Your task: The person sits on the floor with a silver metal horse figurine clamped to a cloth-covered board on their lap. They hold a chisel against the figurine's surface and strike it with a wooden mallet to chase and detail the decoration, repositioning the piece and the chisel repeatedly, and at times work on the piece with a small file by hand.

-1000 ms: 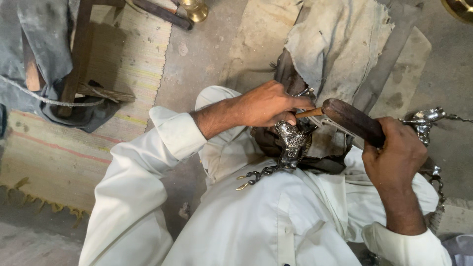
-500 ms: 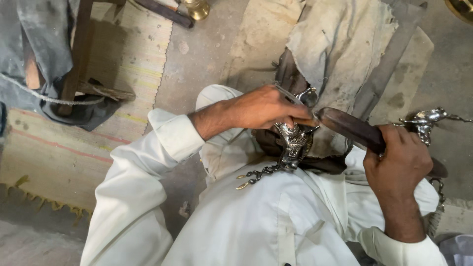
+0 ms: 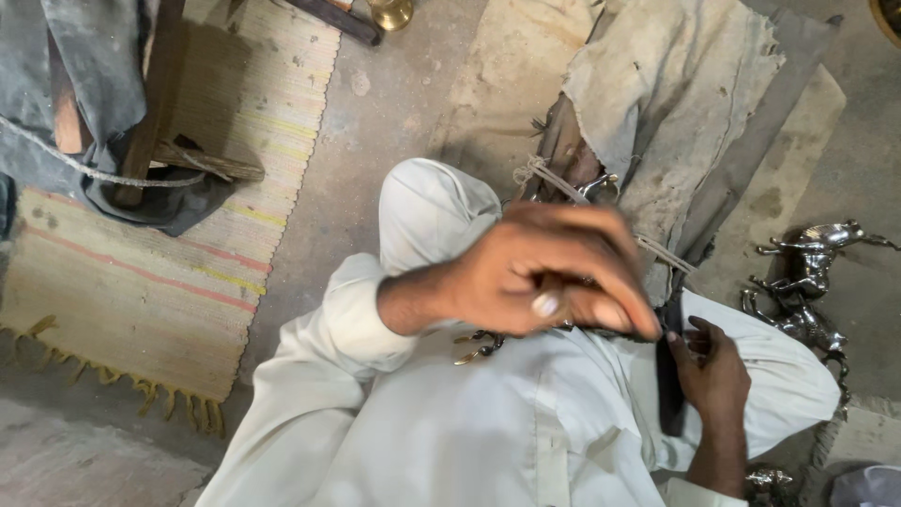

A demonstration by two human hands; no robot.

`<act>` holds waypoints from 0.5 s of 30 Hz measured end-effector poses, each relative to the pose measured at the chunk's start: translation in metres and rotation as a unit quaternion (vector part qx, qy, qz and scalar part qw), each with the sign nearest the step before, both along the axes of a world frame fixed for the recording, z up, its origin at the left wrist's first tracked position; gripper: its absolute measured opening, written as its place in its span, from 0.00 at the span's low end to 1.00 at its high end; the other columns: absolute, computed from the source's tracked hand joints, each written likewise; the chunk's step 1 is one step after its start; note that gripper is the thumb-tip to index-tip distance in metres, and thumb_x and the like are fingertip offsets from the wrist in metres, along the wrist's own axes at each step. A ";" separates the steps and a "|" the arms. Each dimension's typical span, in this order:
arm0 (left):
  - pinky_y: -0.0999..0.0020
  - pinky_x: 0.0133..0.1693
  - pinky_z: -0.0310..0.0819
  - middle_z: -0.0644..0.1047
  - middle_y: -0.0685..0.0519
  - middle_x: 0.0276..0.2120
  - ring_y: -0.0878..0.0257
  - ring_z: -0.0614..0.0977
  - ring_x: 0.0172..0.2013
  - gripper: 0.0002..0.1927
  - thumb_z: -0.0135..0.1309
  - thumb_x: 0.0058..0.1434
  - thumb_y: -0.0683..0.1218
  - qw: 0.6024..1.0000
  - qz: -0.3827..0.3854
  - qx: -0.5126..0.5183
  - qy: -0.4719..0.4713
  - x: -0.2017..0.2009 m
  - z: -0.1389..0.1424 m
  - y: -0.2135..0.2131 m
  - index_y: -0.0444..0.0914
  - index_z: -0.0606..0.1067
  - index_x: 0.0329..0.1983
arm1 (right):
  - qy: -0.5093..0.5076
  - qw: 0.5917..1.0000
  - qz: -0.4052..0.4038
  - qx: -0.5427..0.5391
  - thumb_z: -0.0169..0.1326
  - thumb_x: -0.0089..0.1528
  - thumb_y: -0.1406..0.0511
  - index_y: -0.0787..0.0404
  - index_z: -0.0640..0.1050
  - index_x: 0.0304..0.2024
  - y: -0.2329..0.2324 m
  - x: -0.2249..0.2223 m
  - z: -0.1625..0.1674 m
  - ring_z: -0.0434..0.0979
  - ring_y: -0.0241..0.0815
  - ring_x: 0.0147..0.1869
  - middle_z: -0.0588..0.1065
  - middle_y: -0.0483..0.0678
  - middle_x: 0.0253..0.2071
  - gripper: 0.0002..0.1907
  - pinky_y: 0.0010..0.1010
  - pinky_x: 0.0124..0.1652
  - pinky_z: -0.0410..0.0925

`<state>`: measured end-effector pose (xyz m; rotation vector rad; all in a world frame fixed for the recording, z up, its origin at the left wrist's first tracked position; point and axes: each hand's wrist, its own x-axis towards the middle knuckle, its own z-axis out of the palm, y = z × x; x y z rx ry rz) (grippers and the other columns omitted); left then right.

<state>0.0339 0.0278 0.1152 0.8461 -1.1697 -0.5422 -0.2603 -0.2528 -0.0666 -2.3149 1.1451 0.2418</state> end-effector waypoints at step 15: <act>0.75 0.36 0.76 0.78 0.56 0.40 0.70 0.80 0.36 0.03 0.56 0.73 0.42 0.878 0.125 0.361 -0.288 -0.150 -0.028 -0.117 0.39 0.78 0.47 | -0.243 0.866 0.436 -0.037 0.57 0.48 0.58 0.50 0.78 0.54 0.122 0.119 0.039 0.71 0.46 0.63 0.76 0.46 0.57 0.29 0.46 0.58 0.57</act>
